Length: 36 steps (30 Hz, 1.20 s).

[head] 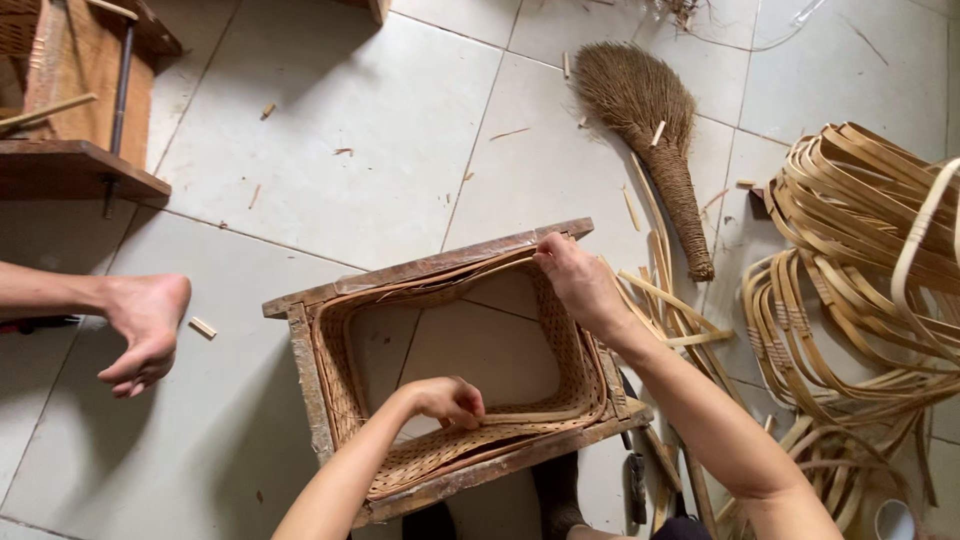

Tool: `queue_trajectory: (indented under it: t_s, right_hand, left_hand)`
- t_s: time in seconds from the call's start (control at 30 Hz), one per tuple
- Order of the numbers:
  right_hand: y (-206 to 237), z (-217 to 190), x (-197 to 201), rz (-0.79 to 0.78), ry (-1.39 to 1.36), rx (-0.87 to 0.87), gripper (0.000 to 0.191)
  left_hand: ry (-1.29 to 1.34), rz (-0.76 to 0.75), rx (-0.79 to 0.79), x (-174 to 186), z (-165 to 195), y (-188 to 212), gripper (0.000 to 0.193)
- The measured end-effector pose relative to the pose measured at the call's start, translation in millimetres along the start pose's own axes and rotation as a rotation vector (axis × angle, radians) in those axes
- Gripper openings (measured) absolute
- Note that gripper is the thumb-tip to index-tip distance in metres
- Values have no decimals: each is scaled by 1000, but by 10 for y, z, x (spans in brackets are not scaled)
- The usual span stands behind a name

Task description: The person sits on the workshop floor fitting a woven bamboo panel into a wooden-framed basket, bending and tucking bamboo strips along the rim by hand, then placing curved bamboo ribs across the basket interior and pressing them into place to shape the basket.

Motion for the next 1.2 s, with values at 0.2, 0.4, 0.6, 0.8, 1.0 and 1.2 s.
queue_trajectory:
  t_s: [0.2, 0.4, 0.6, 0.8, 1.0, 1.2]
  right_hand:
    - [375, 10, -211, -20, 251, 36, 10]
    - [293, 114, -174, 201, 464, 286, 33]
    - [326, 247, -225, 172, 537, 335, 37]
    - [742, -66, -328, -346, 1163, 275, 65]
    - [665, -137, -459, -747, 1412, 279, 77]
    - [600, -70, -731, -813, 1477, 288, 61]
  left_hand:
    - [-10, 80, 205, 78, -100, -335, 35]
    - [-324, 427, 14, -26, 30, -218, 22]
    - [-894, 1692, -114, 263, 380, 604, 40]
    - [-898, 1602, -62, 436, 359, 634, 40]
    - [-893, 1415, 125, 444, 53, 404, 39]
    - [-812, 1284, 123, 608, -61, 314, 9]
Point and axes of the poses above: each hand's wrist, its own y-axis away from the middle knuckle, its own x-axis out of the back of the hand, z = x × y, the point moved 2 cm from there along -y, towards the middle knuckle, and after that the axes turned 1 degree about -z, right-handed, at the moved point
